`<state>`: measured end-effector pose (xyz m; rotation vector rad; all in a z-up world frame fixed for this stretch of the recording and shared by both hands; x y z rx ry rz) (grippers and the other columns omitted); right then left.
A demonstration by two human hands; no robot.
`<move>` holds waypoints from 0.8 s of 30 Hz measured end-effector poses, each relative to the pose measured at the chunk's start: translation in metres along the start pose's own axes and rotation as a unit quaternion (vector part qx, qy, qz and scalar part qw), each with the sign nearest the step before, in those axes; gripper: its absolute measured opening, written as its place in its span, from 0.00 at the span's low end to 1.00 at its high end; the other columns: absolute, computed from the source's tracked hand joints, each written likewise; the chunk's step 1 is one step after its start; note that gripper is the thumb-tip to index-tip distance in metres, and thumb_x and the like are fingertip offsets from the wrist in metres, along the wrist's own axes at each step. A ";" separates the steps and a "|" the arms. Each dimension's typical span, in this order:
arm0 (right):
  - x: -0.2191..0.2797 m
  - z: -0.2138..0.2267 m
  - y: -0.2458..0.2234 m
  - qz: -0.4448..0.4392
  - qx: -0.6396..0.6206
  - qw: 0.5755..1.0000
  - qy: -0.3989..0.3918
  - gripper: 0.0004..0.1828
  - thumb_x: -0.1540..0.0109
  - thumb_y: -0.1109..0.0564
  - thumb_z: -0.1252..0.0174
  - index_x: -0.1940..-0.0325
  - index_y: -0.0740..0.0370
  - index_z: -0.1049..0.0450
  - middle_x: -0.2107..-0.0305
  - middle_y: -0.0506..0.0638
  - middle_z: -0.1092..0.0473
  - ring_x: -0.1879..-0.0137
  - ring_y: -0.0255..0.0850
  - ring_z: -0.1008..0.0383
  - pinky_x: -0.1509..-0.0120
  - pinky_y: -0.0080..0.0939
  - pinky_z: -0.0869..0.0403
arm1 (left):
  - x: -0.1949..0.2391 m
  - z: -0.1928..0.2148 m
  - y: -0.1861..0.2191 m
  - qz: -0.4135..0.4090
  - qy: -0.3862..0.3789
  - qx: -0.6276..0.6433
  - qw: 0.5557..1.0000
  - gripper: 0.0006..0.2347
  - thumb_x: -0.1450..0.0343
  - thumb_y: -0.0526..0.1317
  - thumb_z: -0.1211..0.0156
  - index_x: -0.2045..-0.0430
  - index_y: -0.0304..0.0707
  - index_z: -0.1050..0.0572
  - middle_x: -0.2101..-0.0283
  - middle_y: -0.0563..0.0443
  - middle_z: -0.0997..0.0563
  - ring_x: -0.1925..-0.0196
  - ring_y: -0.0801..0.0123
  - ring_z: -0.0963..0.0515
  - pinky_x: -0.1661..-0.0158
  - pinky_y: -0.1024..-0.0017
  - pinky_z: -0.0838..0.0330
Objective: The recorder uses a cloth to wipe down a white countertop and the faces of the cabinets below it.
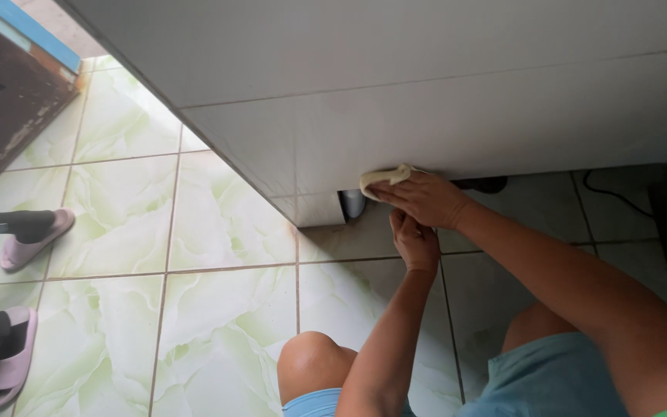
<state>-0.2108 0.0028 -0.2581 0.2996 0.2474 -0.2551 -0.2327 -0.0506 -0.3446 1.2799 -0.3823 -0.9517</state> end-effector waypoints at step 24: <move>0.131 -0.052 0.016 -0.328 -0.031 0.938 0.108 0.21 0.34 0.59 0.46 0.38 0.68 0.29 0.43 0.64 0.30 0.27 0.64 0.38 0.22 0.68 0.45 | -0.036 0.013 0.079 -0.353 0.023 -0.061 0.933 0.12 0.35 0.25 0.40 0.62 0.38 0.22 0.56 0.47 0.26 0.54 0.54 0.27 0.52 0.59 0.27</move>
Point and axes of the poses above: each hand's wrist, its own x-axis away from the middle knuckle, its own z-axis out of the back of the hand, y = z × x, the point moved 7 cm from there along -x, towards the middle knuckle
